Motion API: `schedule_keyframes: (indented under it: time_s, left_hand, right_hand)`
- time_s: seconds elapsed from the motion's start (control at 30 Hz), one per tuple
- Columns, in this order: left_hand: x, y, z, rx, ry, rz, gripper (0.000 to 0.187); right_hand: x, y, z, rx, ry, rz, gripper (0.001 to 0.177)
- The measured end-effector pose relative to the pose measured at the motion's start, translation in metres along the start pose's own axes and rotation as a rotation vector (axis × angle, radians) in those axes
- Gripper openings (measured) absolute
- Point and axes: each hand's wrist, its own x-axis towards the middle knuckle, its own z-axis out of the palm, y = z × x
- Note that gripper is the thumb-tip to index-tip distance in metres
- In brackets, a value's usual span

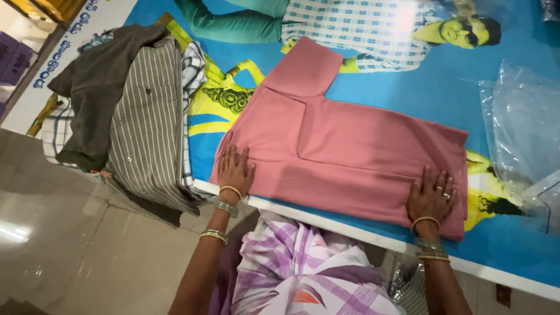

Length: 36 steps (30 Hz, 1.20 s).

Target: The person folds a pink shirt on a table and places it into a clear plastic bag.

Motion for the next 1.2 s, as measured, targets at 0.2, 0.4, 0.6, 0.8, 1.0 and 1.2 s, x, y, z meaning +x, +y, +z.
schedule_keyframes:
  time_s: [0.2,0.4,0.6,0.8,1.0,1.2]
  left_hand:
    - [0.084,-0.026,0.037,-0.179,0.077,0.048,0.029]
    - [0.164,-0.046,0.112,-0.36,0.12,-0.148,0.034]
    - [0.176,-0.067,0.144,-0.185,0.047,-0.277,0.038]
    - [0.188,-0.073,0.14,-0.169,-0.092,-0.363,0.034]
    - [0.186,-0.082,0.121,-0.351,-0.091,-0.286,0.026]
    - [0.164,-0.078,0.046,-0.597,-0.149,-0.335,0.026]
  right_hand:
    - [-0.001,0.005,0.009,-0.025,-0.003,-0.008,0.055]
    - [0.004,-0.005,-0.003,-0.14,0.047,-0.06,0.053]
    - [0.038,-0.092,-0.004,0.447,-0.167,-0.025,0.029]
    - [0.09,-0.23,0.075,1.006,-0.755,-0.071,0.032]
    - [0.096,-0.326,0.082,0.657,-0.637,-0.039,0.036]
    - [0.085,-0.338,0.056,0.759,-0.612,0.11,0.034]
